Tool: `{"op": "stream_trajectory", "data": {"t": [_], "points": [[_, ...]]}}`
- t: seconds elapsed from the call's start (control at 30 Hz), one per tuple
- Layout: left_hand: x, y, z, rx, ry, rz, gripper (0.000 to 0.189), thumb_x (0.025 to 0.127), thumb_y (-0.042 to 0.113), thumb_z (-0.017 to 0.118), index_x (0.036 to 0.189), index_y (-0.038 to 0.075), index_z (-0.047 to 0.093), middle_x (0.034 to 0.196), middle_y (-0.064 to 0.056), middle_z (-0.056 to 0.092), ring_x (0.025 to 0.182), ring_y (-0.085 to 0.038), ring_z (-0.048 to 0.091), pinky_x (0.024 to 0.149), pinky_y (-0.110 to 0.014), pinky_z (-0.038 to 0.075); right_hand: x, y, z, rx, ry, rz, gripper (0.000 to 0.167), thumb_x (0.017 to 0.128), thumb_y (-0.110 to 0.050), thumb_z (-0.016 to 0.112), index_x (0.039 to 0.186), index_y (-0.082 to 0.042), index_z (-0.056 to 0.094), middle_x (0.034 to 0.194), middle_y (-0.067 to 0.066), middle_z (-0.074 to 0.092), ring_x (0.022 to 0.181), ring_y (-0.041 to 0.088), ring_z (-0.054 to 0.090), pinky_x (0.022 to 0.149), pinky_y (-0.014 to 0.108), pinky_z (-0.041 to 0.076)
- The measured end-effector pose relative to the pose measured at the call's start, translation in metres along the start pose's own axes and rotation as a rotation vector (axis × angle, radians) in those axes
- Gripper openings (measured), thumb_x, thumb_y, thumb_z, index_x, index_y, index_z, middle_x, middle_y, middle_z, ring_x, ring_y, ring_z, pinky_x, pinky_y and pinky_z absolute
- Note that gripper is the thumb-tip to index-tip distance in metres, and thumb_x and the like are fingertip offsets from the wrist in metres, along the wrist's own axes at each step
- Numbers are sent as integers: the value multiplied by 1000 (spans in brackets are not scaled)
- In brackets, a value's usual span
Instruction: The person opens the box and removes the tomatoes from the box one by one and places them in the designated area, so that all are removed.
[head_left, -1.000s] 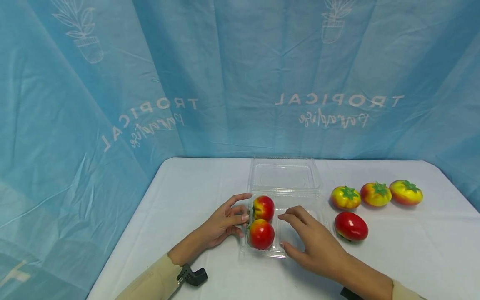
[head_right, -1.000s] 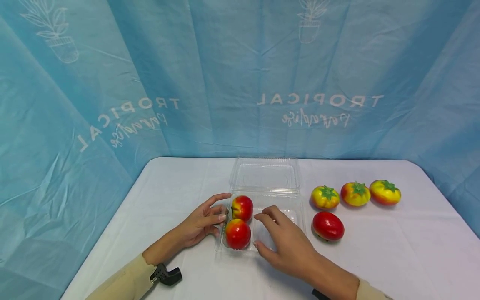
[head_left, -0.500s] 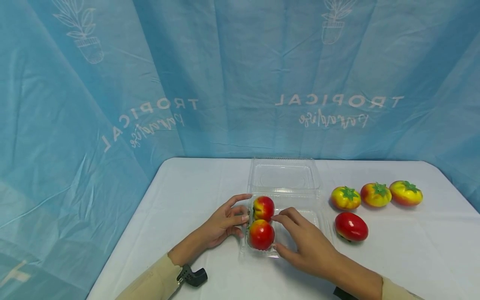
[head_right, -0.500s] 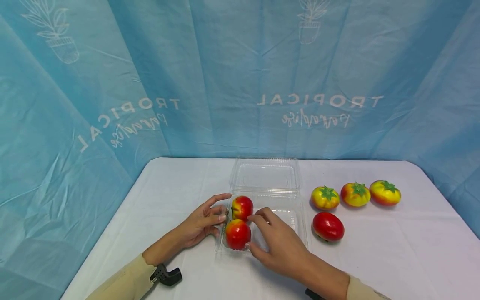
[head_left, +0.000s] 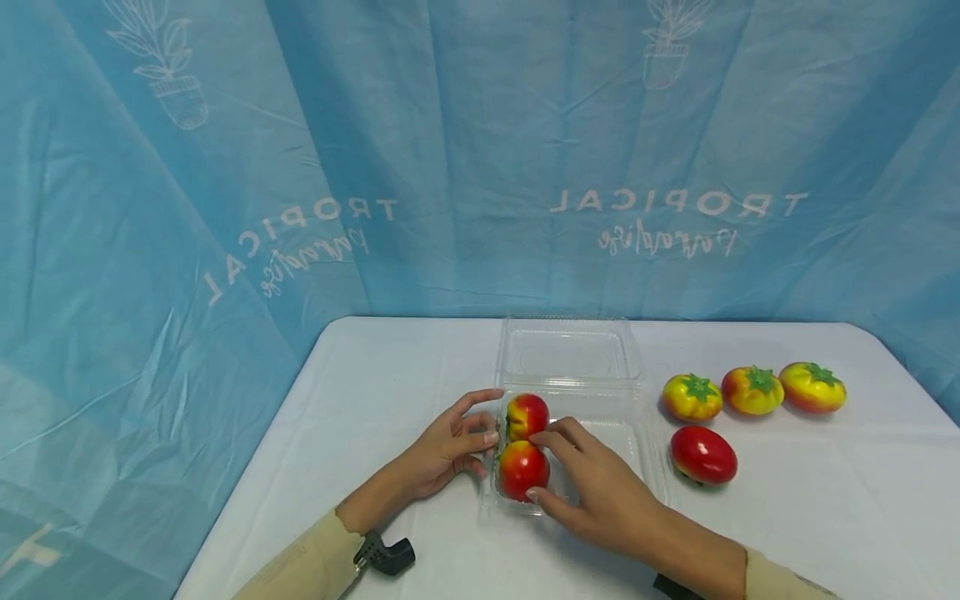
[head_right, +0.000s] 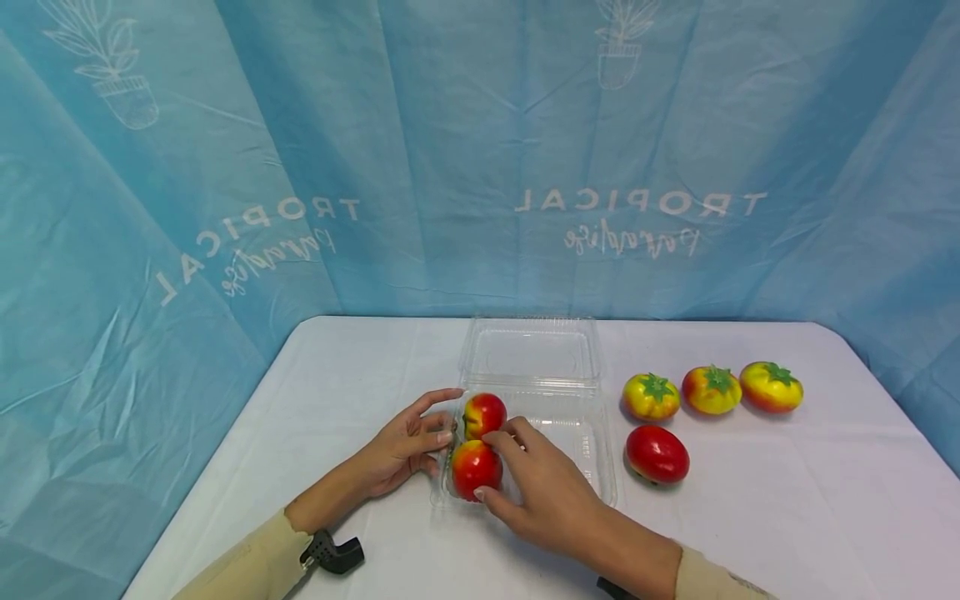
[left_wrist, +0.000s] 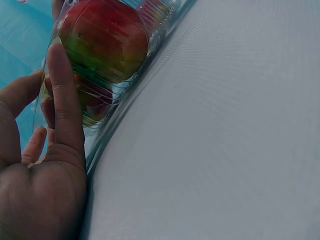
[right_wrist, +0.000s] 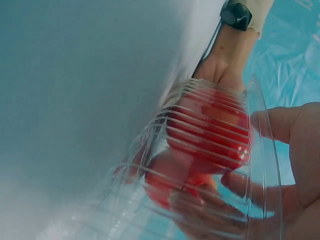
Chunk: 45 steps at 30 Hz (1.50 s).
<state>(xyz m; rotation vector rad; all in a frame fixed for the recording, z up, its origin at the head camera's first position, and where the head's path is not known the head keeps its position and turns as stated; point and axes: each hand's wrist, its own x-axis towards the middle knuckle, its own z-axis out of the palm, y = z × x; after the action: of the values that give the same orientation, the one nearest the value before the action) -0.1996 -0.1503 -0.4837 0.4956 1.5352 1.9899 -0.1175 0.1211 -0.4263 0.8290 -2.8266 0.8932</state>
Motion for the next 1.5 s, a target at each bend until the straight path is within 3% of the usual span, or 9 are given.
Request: {"op": "stream_trajectory", "data": {"t": [0.23, 0.53, 0.83, 1.3, 1.5], "points": [[-1, 1, 0, 7, -12, 22, 69, 106, 6, 65, 165, 16, 30, 109, -2, 59, 85, -10, 66, 70, -27, 65, 4, -4, 2, -21, -14, 13, 66, 87, -43, 88, 141, -20, 60, 134, -6, 60, 119, 11, 66, 96, 33, 62], [-1, 1, -1, -2, -2, 28, 70, 105, 6, 66, 164, 14, 31, 107, -4, 58, 82, -11, 65, 68, -27, 65, 8, -10, 6, -45, -31, 42, 66, 91, -49, 83, 142, -15, 60, 126, -2, 66, 103, 9, 69, 89, 33, 64], [0, 1, -1, -13, -13, 34, 70, 105, 4, 64, 165, 13, 29, 106, -4, 58, 79, -12, 64, 67, -28, 65, 12, -11, 6, 16, -83, 96, 70, 91, -50, 82, 146, -17, 57, 132, 2, 70, 113, 19, 71, 91, 40, 65], [0, 2, 0, -17, -15, 26, 69, 105, 3, 63, 165, 14, 30, 108, -4, 58, 80, -12, 65, 69, -28, 65, 8, -9, 7, 61, -16, 57, 67, 87, -45, 87, 142, -17, 61, 125, -5, 69, 100, 5, 66, 85, 22, 62], [0, 1, 1, -22, -10, 19, 70, 105, 3, 64, 165, 13, 30, 109, -4, 59, 80, -12, 66, 68, -28, 65, 5, -10, 4, 68, -11, 63, 67, 87, -44, 87, 143, -19, 62, 127, -5, 68, 104, 8, 68, 85, 25, 63]]}}
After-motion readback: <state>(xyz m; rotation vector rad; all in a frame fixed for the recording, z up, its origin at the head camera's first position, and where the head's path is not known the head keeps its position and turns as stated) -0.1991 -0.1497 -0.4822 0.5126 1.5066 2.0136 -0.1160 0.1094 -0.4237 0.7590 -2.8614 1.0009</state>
